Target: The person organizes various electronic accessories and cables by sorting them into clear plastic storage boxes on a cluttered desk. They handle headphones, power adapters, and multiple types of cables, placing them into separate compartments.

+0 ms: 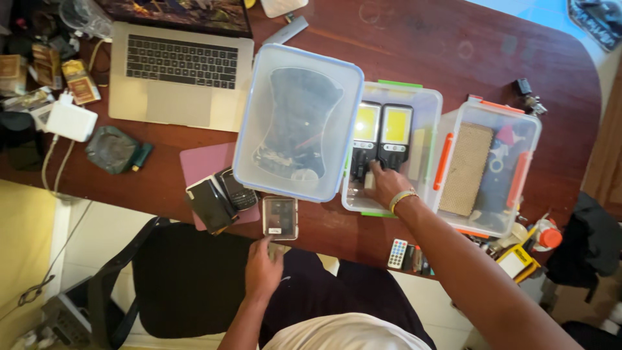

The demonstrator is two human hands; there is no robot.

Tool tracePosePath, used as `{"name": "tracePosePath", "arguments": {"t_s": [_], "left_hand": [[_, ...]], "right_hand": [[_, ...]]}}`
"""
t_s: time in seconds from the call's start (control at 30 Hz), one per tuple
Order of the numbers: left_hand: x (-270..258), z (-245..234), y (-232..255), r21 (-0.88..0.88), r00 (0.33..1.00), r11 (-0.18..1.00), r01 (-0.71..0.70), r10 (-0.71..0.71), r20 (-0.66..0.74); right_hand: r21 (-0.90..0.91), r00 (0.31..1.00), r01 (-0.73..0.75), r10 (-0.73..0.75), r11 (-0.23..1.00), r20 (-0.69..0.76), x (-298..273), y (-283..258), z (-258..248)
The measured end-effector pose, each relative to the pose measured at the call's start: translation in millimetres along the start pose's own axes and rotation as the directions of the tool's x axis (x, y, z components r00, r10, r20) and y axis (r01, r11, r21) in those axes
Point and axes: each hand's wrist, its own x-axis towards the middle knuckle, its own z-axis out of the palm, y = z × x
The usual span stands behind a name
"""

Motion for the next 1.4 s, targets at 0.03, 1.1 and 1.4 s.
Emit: {"name": "tracePosePath", "arguments": {"t_s": [0.03,1.1,1.4], "left_hand": [[3.8,-1.7,3.5,-0.011,1.0,1.0,0.008,-0.008,0.007],[-3.3,-11.8,-4.9,-0.106,0.968,0.977,0.184,-0.162,0.192],[2.6,-25.2,32.4,-0.172,0.993,0.984,0.036,-0.016,0.117]], "right_hand": [[0.015,1.0,-0.008,0.008,1.0,-0.026,0.6,-4.2,0.4],[-0.059,1.0,-0.009,0.009,0.998,0.011,5.7,-5.2,-2.5],[-0.11,1.0,0.015,-0.016,0.994,-0.009,20.7,11.2,22.5]]}}
